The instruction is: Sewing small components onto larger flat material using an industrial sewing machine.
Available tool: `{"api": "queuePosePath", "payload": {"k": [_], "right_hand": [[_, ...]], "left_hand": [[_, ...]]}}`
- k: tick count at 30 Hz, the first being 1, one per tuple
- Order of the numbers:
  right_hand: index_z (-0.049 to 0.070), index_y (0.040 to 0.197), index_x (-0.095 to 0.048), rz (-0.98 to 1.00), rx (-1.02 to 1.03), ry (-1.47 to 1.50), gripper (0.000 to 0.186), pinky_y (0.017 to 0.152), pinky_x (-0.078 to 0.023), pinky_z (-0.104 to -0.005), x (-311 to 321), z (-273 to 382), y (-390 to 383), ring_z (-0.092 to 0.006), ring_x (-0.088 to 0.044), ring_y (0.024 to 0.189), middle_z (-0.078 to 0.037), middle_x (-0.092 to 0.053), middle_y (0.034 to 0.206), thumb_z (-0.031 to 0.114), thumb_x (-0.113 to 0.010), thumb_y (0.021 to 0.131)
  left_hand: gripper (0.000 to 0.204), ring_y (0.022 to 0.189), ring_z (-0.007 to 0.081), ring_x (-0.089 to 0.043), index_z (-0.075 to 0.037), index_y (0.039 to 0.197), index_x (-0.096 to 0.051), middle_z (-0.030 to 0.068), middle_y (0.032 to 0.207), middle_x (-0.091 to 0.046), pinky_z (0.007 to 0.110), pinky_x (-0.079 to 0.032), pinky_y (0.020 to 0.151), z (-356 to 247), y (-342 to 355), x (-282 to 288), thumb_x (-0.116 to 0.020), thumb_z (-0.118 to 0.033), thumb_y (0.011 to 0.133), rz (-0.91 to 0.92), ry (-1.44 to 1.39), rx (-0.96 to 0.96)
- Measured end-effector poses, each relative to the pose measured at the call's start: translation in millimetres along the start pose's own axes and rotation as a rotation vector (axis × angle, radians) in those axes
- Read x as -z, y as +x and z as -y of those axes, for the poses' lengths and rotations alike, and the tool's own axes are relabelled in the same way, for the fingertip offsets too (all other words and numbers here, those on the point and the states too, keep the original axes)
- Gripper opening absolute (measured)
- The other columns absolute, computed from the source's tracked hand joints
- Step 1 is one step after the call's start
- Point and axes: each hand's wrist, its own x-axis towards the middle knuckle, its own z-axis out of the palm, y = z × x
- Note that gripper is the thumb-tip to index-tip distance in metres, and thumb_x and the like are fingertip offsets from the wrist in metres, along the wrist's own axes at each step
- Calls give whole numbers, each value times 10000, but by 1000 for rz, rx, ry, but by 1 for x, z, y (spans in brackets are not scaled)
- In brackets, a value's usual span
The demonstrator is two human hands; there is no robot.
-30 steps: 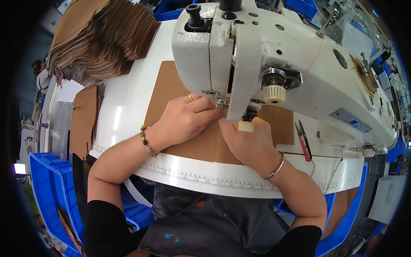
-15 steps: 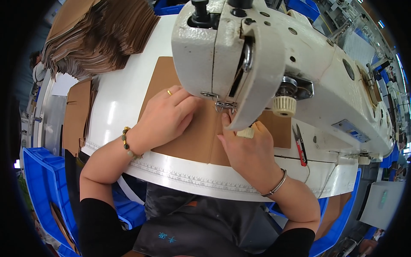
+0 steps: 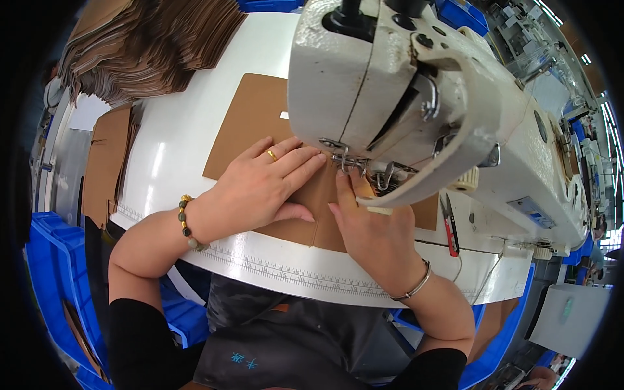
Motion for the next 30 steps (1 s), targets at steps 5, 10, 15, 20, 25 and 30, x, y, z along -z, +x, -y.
{"api": "queuePosePath", "payload": {"k": [5,10,15,20,25,30], "right_hand": [[53,1303,-666,9,-7,10,450,979,-506,-402,-1,0,2,-271,-635,1203,-117,-664,1309,267,-723,912],[108,1267,-700,-60,28,-98,460,826,-549,-353,-5,-4,3,-188,-703,1045,-51,-711,1215,322,-752,864],[140,1294,-672,-12,-2,-126,446,807,-545,-343,-5,-9,4,-179,-708,1022,-23,-685,1275,351,-714,904],[59,1251,-691,58,-12,-102,371,733,-561,-372,24,-6,-2,-269,-695,1013,-97,-710,1167,202,-725,910],[-48,1053,-747,-575,-64,-155,232,621,-485,-306,92,-96,-84,-216,-615,655,-109,-729,843,140,-622,998],[-5,1171,-743,-1093,-700,-262,349,795,-518,-282,167,-264,-167,-179,-659,906,-87,-732,988,289,-589,1063]], "left_hand": [[857,1314,259,-492,-6,1428,-536,90,1313,-569,406,-431,1074,-2,4,-4,-639,-620,840,-10,47,23],[874,1308,256,-483,2,1400,-566,85,1259,-563,390,-439,1059,-3,8,-8,-643,-650,822,-10,39,45],[862,1274,251,-492,4,1370,-595,76,1219,-560,379,-451,1033,-4,11,-12,-633,-667,831,-47,37,52],[829,1231,239,-504,9,1357,-604,61,1189,-558,374,-468,992,-4,10,-13,-639,-650,856,1,64,84],[786,1209,245,-517,9,1326,-617,61,1165,-556,404,-475,969,-7,12,-22,-627,-639,881,-126,104,62],[767,1188,251,-527,6,1288,-629,62,1166,-559,404,-469,945,-8,14,-24,-616,-647,887,-105,128,73]]}}
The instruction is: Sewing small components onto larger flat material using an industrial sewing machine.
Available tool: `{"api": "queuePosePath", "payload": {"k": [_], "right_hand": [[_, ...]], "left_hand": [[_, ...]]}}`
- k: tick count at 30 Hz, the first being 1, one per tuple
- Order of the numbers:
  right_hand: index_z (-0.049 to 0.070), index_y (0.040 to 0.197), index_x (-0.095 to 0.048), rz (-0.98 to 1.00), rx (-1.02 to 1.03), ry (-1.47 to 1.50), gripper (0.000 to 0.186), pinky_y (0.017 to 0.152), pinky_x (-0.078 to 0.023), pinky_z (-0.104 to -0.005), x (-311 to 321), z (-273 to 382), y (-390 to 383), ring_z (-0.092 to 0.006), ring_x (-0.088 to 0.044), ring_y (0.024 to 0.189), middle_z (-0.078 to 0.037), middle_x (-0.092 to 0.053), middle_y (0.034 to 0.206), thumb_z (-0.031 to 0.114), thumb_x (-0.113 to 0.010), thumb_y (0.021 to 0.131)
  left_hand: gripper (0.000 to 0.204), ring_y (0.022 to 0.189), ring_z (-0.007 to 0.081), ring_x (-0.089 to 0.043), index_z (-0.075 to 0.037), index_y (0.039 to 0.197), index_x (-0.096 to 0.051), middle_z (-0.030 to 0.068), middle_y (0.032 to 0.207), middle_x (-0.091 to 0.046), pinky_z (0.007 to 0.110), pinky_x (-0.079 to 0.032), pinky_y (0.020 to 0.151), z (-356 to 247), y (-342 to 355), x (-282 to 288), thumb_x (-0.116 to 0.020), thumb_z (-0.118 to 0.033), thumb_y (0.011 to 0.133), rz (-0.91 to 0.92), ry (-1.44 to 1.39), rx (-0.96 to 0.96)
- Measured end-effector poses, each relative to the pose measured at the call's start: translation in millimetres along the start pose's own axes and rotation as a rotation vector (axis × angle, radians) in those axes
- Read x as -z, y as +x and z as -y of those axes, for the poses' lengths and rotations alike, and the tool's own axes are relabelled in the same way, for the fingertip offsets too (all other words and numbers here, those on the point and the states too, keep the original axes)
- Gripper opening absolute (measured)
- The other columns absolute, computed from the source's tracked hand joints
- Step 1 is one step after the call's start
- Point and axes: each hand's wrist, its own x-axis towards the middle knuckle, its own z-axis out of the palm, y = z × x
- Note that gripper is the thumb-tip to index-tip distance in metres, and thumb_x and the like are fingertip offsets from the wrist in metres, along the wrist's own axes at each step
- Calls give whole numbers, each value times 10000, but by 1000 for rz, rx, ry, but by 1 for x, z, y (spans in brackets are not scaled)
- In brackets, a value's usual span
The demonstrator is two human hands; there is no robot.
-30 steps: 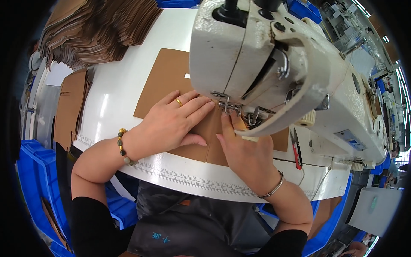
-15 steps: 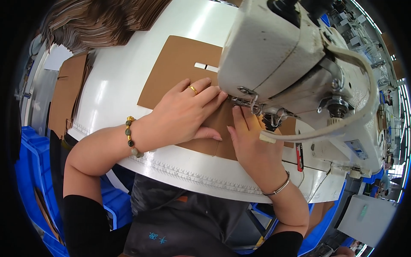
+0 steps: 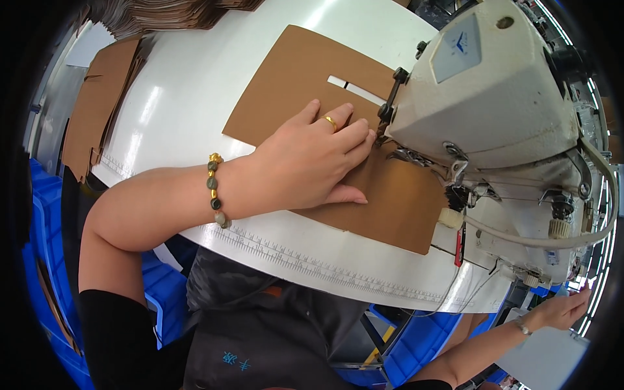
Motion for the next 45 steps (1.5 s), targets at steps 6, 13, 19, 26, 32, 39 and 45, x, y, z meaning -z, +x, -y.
{"api": "queuePosePath", "payload": {"k": [6,13,19,26,32,39,45], "right_hand": [[30,1351,-643,445,-609,236,518,945,-520,-376,5,-214,74,-243,-669,1086,-99,-690,1216,438,-607,1033],[-3,1388,-571,172,-834,563,609,896,-562,-360,-20,-173,-22,-237,-639,1161,-111,-629,1339,507,-534,1056],[7,1441,-515,153,-779,614,589,981,-558,-411,-21,-149,-32,-269,-628,1214,-112,-608,1388,478,-428,1098],[40,1482,-472,185,-737,599,576,1031,-543,-451,-24,-139,-40,-302,-591,1275,-133,-561,1445,465,-343,1115],[5,1489,-460,176,-729,609,597,1030,-543,-419,-23,-137,-39,-298,-599,1269,-139,-564,1447,460,-349,1118],[101,1548,-406,193,-743,592,580,1045,-538,-476,-23,-127,-45,-321,-560,1323,-129,-514,1498,477,-322,1115],[40,1511,-434,144,-730,625,546,1054,-535,-440,-25,-111,-51,-307,-587,1286,-139,-552,1458,415,-350,1124]], "left_hand": [[730,1165,242,-532,-10,1221,-646,57,1137,-564,381,-460,927,7,-8,-4,-622,-654,878,-47,-82,5],[678,1134,227,-554,-41,1184,-651,45,1119,-573,363,-476,899,5,-2,-5,-656,-638,861,-53,-68,-12],[678,1117,207,-558,-45,1187,-646,38,1106,-577,346,-479,881,8,-2,-5,-657,-639,862,-51,-68,-27],[662,1103,204,-560,-50,1172,-643,37,1092,-574,348,-480,875,7,-2,-4,-656,-637,867,-41,-81,-21],[654,1105,202,-562,-55,1164,-644,38,1086,-578,349,-483,877,9,-4,-3,-660,-636,863,-49,-87,-12],[650,1097,199,-568,-56,1161,-645,35,1073,-578,345,-483,869,8,-3,-3,-663,-633,862,-46,-79,-8],[637,1100,198,-570,-62,1147,-646,28,1068,-582,338,-481,861,9,-3,-2,-665,-631,862,-50,-67,-2]]}}
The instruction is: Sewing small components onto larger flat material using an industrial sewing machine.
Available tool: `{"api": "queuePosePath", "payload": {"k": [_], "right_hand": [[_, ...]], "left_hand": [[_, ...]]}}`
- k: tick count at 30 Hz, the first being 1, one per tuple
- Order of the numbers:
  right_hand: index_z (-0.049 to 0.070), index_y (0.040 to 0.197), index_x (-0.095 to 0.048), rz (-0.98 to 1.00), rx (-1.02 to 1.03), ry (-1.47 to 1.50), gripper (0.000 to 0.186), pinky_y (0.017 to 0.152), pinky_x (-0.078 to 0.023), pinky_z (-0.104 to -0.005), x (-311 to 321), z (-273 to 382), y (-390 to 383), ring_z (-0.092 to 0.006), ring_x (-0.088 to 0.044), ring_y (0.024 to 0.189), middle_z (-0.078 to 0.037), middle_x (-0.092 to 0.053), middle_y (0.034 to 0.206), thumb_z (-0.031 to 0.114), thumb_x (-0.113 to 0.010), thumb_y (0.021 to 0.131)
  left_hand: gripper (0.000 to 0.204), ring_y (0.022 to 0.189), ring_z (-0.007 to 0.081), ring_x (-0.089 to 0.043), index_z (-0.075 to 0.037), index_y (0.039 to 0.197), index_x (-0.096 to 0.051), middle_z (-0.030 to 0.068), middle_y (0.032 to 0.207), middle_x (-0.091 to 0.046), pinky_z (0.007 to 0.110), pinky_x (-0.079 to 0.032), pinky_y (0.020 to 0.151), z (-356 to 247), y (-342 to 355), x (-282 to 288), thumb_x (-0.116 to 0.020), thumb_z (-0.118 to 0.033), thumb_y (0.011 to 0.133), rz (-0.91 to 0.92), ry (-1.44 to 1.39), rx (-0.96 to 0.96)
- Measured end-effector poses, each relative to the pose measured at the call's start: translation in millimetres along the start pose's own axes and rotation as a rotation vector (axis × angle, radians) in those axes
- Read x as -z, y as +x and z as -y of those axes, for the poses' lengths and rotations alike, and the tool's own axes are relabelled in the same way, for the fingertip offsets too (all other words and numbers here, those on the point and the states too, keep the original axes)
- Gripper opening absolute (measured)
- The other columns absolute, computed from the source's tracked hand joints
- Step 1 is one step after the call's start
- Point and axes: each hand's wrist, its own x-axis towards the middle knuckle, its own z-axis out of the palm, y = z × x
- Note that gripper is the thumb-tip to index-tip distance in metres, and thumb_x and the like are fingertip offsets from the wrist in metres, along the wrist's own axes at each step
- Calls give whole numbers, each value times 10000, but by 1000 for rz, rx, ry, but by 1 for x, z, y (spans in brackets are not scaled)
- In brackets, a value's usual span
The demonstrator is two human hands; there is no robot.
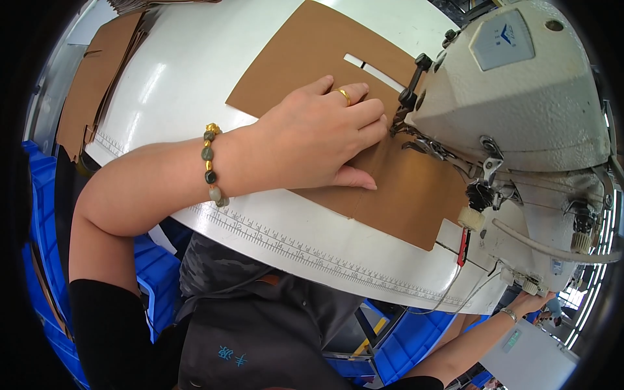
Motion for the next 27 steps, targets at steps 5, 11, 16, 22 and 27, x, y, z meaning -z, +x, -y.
{"api": "queuePosePath", "payload": {"k": [5,11,16,22,27], "right_hand": [[35,1506,-433,5,16,6,548,1069,-520,-451,3,-4,1,-318,-579,1290,-145,-547,1457,418,-351,1123],[30,1512,-427,6,-27,-3,558,1064,-516,-447,7,-3,9,-309,-579,1286,-149,-546,1460,424,-347,1124],[74,1486,-457,55,-35,-70,543,982,-574,-452,23,-6,28,-304,-610,1237,-125,-572,1406,455,-338,1118],[76,1503,-444,35,-22,-94,545,1006,-561,-478,12,-5,17,-325,-587,1272,-131,-551,1437,447,-338,1118],[91,1517,-435,4,-6,-67,577,1039,-545,-498,1,-3,-1,-328,-565,1309,-123,-535,1467,486,-328,1110]], "left_hand": [[622,1104,196,-569,-67,1135,-650,27,1074,-590,343,-483,875,3,0,-1,-670,-625,860,6,-26,-16],[604,1106,199,-566,-72,1129,-656,22,1088,-598,346,-485,885,5,1,-2,-679,-614,864,-23,-53,-37],[586,1107,197,-563,-76,1111,-668,17,1082,-603,347,-488,888,7,0,-3,-678,-611,870,-49,-76,-44],[581,1107,196,-563,-81,1104,-674,13,1084,-607,349,-492,885,6,1,-6,-679,-612,870,-59,-86,-42],[586,1114,198,-563,-82,1112,-673,14,1090,-609,356,-495,891,6,1,-6,-673,-617,872,-41,-82,-40]]}}
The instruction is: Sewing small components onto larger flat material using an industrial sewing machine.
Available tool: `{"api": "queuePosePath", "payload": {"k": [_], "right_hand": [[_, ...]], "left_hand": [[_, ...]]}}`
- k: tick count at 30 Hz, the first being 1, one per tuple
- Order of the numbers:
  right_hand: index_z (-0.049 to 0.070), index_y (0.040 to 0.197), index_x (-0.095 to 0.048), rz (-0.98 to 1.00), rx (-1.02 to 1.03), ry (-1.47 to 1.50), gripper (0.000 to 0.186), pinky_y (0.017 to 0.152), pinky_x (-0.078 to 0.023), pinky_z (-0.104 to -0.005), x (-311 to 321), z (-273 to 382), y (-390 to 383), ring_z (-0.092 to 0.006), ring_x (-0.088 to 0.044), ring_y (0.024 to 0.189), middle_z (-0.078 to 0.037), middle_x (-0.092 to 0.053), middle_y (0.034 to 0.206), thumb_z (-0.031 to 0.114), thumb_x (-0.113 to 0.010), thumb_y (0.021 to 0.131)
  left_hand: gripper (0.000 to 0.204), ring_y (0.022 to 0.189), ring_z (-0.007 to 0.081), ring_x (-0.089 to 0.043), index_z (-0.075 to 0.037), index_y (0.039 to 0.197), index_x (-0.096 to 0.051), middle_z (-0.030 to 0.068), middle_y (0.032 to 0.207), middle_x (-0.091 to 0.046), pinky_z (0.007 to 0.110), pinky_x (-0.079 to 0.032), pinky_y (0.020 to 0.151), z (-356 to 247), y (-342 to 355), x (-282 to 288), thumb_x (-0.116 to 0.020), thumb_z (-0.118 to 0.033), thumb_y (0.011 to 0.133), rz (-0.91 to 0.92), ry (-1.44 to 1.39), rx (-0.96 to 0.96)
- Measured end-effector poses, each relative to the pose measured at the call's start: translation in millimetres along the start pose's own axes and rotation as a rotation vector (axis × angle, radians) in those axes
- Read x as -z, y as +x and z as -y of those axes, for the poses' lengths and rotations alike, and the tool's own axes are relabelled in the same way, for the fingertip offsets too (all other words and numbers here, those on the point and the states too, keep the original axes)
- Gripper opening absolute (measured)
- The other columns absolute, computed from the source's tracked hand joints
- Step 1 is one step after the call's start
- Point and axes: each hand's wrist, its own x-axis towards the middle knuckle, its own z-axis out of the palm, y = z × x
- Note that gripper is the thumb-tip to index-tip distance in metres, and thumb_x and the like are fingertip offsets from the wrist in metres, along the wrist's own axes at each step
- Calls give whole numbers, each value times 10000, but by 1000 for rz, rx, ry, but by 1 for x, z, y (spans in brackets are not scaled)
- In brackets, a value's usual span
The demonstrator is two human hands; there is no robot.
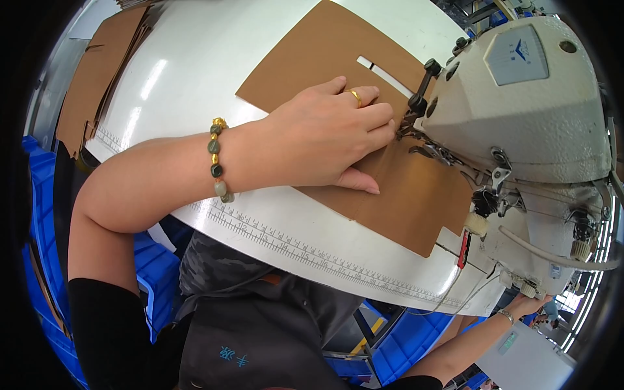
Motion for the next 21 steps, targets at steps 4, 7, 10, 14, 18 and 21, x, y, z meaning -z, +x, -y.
{"api": "queuePosePath", "payload": {"k": [4,7,10,14,18,21], "right_hand": [[24,1499,-438,-25,-25,54,553,1103,-486,-462,-9,2,-10,-319,-559,1307,-159,-534,1467,417,-320,1128],[101,1511,-443,-2,-9,8,583,1046,-538,-502,6,-2,7,-324,-559,1318,-134,-535,1463,503,-315,1108],[98,1515,-436,49,-14,25,573,1027,-546,-494,13,-7,17,-322,-574,1296,-137,-542,1453,488,-324,1110],[77,1449,-474,58,11,4,480,987,-563,-481,21,-13,29,-319,-603,1243,-133,-566,1400,399,-375,1107],[52,1375,-501,60,50,-2,407,972,-568,-475,30,-20,42,-314,-617,1206,-137,-577,1360,333,-409,1095],[47,1380,-497,56,53,-36,410,974,-567,-474,33,-23,46,-312,-620,1198,-143,-575,1363,329,-406,1096]], "left_hand": [[594,1120,207,-566,-81,1121,-671,21,1104,-614,364,-497,897,0,-1,0,-663,-622,875,-10,17,1],[599,1122,210,-569,-80,1124,-670,25,1108,-617,366,-497,901,-1,0,1,-660,-625,876,-14,22,-3],[603,1126,211,-571,-79,1127,-670,26,1107,-618,367,-498,904,-2,0,1,-657,-627,876,-13,27,-2],[605,1135,211,-573,-78,1130,-670,27,1105,-618,365,-499,908,-2,0,1,-655,-627,877,-5,26,1],[604,1136,210,-575,-79,1126,-668,25,1095,-614,359,-502,907,0,0,1,-654,-628,875,-2,21,-3],[601,1141,213,-583,-79,1117,-665,26,1083,-609,356,-509,906,1,1,2,-663,-625,867,2,16,-6]]}}
